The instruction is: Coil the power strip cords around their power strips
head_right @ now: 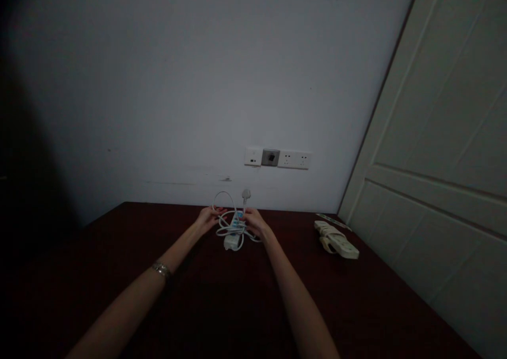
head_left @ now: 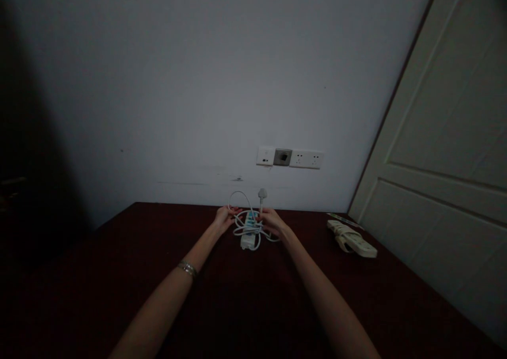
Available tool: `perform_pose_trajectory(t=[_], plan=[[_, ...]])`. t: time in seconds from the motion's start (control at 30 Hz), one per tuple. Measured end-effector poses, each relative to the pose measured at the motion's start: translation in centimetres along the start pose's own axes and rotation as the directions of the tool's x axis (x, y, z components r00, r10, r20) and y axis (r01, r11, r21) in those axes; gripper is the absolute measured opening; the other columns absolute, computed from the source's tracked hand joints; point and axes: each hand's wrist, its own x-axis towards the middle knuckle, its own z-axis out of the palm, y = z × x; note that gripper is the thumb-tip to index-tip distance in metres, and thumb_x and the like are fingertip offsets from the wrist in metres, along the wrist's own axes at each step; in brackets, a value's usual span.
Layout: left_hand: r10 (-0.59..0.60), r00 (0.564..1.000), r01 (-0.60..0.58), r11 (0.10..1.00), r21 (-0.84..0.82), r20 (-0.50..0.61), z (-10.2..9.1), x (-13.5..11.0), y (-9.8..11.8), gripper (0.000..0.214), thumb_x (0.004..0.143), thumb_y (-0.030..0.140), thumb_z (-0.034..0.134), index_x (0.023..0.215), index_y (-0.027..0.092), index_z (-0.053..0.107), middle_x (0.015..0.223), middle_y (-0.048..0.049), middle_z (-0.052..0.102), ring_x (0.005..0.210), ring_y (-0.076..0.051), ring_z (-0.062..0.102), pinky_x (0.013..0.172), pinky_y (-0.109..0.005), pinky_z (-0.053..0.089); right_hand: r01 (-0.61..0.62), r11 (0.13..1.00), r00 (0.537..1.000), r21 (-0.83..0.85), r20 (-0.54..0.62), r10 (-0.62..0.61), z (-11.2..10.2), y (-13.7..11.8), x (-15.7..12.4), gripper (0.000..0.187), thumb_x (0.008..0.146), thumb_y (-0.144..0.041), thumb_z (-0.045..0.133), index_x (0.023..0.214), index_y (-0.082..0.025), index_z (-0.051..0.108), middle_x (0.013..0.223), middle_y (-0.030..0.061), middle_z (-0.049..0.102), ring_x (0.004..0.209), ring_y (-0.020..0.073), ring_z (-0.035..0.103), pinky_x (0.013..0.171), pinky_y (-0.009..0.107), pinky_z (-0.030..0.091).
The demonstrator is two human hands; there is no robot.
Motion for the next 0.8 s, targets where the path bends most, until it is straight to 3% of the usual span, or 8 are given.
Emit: perform_pose_trajectory(t=[0.23,0.43,0.53,0.63,0.7,0.73,0.8], plan=[[-0.040,0.998,0.038,0.999,0.039,0.053,0.5,-0.2,0.6,0.023,0.066,-0.010,0.047,0.072,0.013,0.044,0.073,-0.0083,0.062,0.072,-0.019,0.065,0.070,-0.038,0.054,0.122,0.991,0.992,0.062,-0.026,-0.121,0.0,-2.2,-3.3,0.037,0.059,-0.029,0.071,0.083,-0.022,0.044,0.070,-0.0053,0.058,0.065,0.0155,0.062,0.052,0.028,0.051],[-0.027,0.974,0.009,0.997,0.080,0.223,0.9,-3.3,1.6,0.016,0.071,0.010,0.056,0.087,0.013,0.056,0.094,-0.0140,0.065,0.087,-0.023,0.063,0.078,-0.039,0.051,0.256,0.963,0.962,0.079,-0.122,-0.246,0.1,-5.0,-4.5,0.044,0.057,-0.036,0.072,0.085,-0.024,0.040,0.067,-0.0066,0.058,0.062,0.0168,0.064,0.050,0.030,0.052],[0.162,0.986,-0.167,0.959,0.230,0.040,1.2,-4.7,1.2,0.019,0.069,0.012,0.048,0.085,0.011,0.059,0.087,-0.0130,0.066,0.084,-0.023,0.063,0.076,-0.039,0.050,0.324,0.944,0.932,0.065,-0.196,-0.306,0.4,-6.4,-4.8,0.045,0.058,-0.037,0.071,0.086,-0.025,0.038,0.068,-0.0054,0.061,0.064,0.0172,0.064,0.052,0.029,0.053],[0.363,0.915,-0.285,0.891,0.353,-0.176,1.6,-5.9,0.5,0.020,0.066,0.010,0.044,0.081,0.013,0.057,0.081,-0.0084,0.063,0.087,-0.023,0.060,0.076,-0.035,0.048,0.364,0.931,0.905,0.025,-0.245,-0.347,0.6,-7.2,-5.2,0.044,0.059,-0.037,0.070,0.086,-0.024,0.038,0.069,-0.0038,0.063,0.065,0.0178,0.065,0.051,0.029,0.053],[0.499,0.844,-0.389,0.823,0.414,-0.199,2.0,-7.1,0.4,0.020,0.068,0.012,0.046,0.085,0.017,0.056,0.088,-0.0064,0.061,0.095,-0.022,0.055,0.082,-0.032,0.045,0.359,0.933,0.906,-0.019,-0.232,-0.353,0.8,-7.6,-5.6,0.041,0.061,-0.038,0.069,0.086,-0.023,0.041,0.069,-0.0023,0.065,0.062,0.0182,0.065,0.050,0.029,0.053],[0.589,0.795,-0.466,0.747,0.474,-0.145,2.3,-7.9,0.4,0.019,0.069,0.014,0.049,0.085,0.018,0.056,0.092,-0.0061,0.059,0.098,-0.021,0.053,0.085,-0.031,0.043,0.350,0.935,0.910,-0.048,-0.217,-0.352,0.9,-7.7,-5.9,0.038,0.062,-0.038,0.069,0.085,-0.022,0.044,0.068,-0.0012,0.065,0.061,0.0183,0.065,0.049,0.029,0.052],[0.726,0.681,-0.625,0.509,0.592,0.095,2.9,-9.7,0.7,0.015,0.069,0.019,0.057,0.084,0.019,0.058,0.095,-0.0071,0.057,0.100,-0.022,0.050,0.091,-0.031,0.039,0.331,0.938,0.920,-0.107,-0.185,-0.346,1.2,-8.0,-6.6,0.034,0.063,-0.039,0.069,0.082,-0.020,0.048,0.066,0.0012,0.066,0.056,0.0180,0.064,0.046,0.027,0.051]])
